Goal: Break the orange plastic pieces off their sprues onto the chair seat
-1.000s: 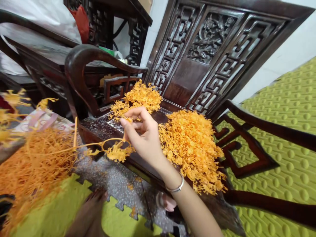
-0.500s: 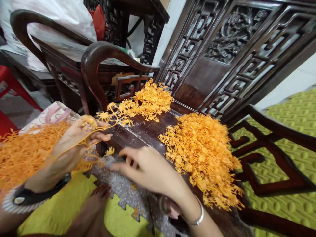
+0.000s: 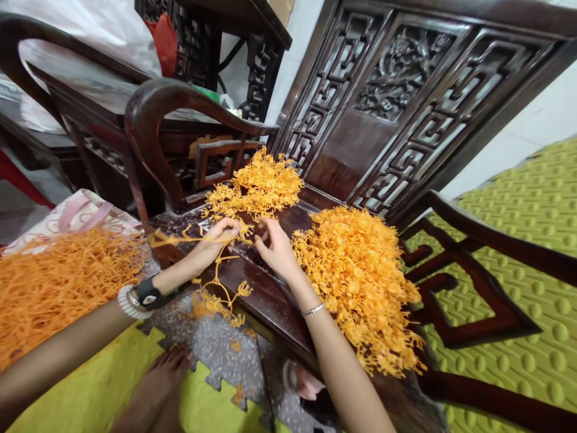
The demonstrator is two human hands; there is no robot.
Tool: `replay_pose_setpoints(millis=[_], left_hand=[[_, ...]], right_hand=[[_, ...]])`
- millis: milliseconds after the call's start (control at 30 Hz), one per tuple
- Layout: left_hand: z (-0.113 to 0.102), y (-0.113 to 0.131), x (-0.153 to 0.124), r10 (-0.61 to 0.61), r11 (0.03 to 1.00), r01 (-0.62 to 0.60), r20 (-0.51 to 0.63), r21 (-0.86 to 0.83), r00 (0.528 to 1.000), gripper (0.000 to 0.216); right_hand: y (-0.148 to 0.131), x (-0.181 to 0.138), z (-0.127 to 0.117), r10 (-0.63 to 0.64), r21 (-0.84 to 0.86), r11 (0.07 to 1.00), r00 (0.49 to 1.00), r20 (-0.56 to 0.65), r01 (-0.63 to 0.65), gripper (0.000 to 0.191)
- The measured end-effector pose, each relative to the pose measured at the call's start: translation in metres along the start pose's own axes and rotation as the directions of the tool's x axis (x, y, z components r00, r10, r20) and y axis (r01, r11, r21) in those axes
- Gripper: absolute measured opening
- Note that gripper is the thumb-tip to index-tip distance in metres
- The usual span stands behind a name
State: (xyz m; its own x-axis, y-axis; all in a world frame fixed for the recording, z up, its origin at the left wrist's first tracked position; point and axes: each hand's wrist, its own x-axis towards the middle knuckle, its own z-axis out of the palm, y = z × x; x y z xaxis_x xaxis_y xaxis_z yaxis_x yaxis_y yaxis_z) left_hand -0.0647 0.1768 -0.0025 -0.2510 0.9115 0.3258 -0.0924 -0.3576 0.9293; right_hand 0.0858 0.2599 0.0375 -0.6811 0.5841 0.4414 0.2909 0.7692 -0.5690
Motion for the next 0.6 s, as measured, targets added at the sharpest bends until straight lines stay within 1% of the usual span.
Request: replay_pose_setpoints(millis=[67,133,200,267,300,400,433,467,533,567,600], left_hand=[[0.003,0.005,0.001,0.022,0.998,-0.020,0.028,-0.061,0.999,0.015],[0.005,0.008,0.001,0.028,0.992,-0.028,-0.006,-0.120,1.000,0.013],[0.005,0.010,0.001,0.018,0.987,-0.027,-0.057,-0.160,0.998,0.010],[0.003,0.010,0.000,-0.014,0.979,-0.005,-0.091,-0.205,0.996,0.009],[0.003,0.010,-0.001,-0.035,0.972,0.010,-0.101,-0.234,0.994,0.009],[0.001,0.014,-0.002,-0.120,0.935,0.071,-0.124,-0.347,0.985,0.009],[0.000,0.016,-0.002,-0.167,0.918,0.115,-0.110,-0.379,0.980,0.009],[-0.001,0.018,-0.001,-0.222,0.901,0.178,-0.068,-0.396,0.973,0.011],[-0.004,0.022,0.001,-0.323,0.870,0.335,0.096,-0.361,0.942,0.025],[-0.006,0.024,0.003,-0.356,0.864,0.402,0.195,-0.303,0.914,0.031],[-0.008,0.024,0.004,-0.375,0.866,0.444,0.289,-0.229,0.881,0.034]], right_hand=[[0.002,-0.004,0.002,-0.099,-0.123,0.987,0.995,0.024,0.101,0.037],[0.000,-0.007,0.003,-0.122,-0.239,0.962,0.992,0.045,0.129,0.034],[-0.004,-0.010,0.003,-0.116,-0.331,0.935,0.992,0.054,0.128,0.024],[-0.007,-0.012,0.002,-0.119,-0.386,0.913,0.991,0.055,0.131,0.011],[-0.009,-0.012,0.002,-0.127,-0.405,0.904,0.991,0.052,0.137,0.008],[-0.011,-0.014,0.001,-0.169,-0.447,0.878,0.984,0.047,0.173,0.013],[-0.011,-0.014,0.001,-0.187,-0.456,0.870,0.981,0.047,0.188,0.014],[-0.011,-0.014,0.001,-0.203,-0.465,0.863,0.978,0.040,0.198,0.016],[-0.012,-0.014,0.002,-0.225,-0.484,0.851,0.974,0.014,0.204,0.019],[-0.012,-0.014,0.002,-0.232,-0.493,0.847,0.973,-0.001,0.201,0.021],[-0.013,-0.014,0.003,-0.236,-0.499,0.843,0.972,-0.011,0.199,0.022]])
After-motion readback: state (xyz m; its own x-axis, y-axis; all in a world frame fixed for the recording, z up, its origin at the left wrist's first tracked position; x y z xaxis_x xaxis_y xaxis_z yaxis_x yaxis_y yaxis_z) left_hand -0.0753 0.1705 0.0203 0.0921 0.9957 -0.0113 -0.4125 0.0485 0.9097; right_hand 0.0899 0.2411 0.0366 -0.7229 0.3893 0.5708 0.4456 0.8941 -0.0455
